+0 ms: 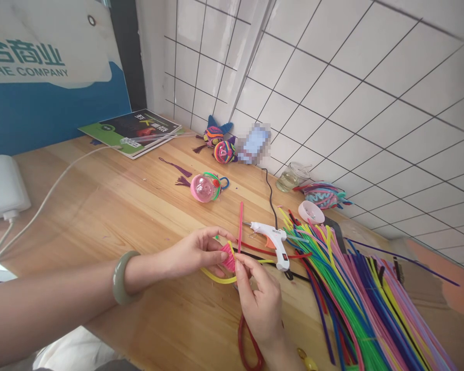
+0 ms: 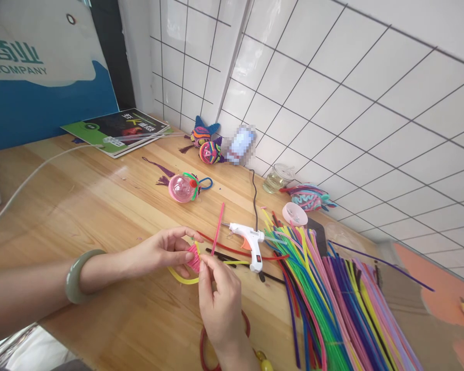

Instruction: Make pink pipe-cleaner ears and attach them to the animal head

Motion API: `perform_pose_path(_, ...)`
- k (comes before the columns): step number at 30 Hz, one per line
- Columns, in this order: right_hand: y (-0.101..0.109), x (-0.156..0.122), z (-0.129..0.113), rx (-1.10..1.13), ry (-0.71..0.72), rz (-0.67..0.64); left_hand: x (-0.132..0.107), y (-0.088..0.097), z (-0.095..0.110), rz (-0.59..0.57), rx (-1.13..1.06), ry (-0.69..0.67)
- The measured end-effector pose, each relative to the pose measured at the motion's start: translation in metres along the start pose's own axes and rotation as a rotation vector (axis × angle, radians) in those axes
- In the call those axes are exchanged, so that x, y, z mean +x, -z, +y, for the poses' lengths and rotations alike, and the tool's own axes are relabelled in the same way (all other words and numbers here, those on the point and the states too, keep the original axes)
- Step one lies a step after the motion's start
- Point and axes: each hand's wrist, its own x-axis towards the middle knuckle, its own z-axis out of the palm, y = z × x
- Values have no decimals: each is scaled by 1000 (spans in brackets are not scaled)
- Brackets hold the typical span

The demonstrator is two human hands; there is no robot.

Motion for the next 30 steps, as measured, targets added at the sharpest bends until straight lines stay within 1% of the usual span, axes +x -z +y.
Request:
perform_pose_path(22,0,0,0,19,-24,-13,0,-2,2,24,-8,-1)
perform_pose_path(30,1,-1,-1,51,-84,-15,1,-1,4,46,-5,-31)
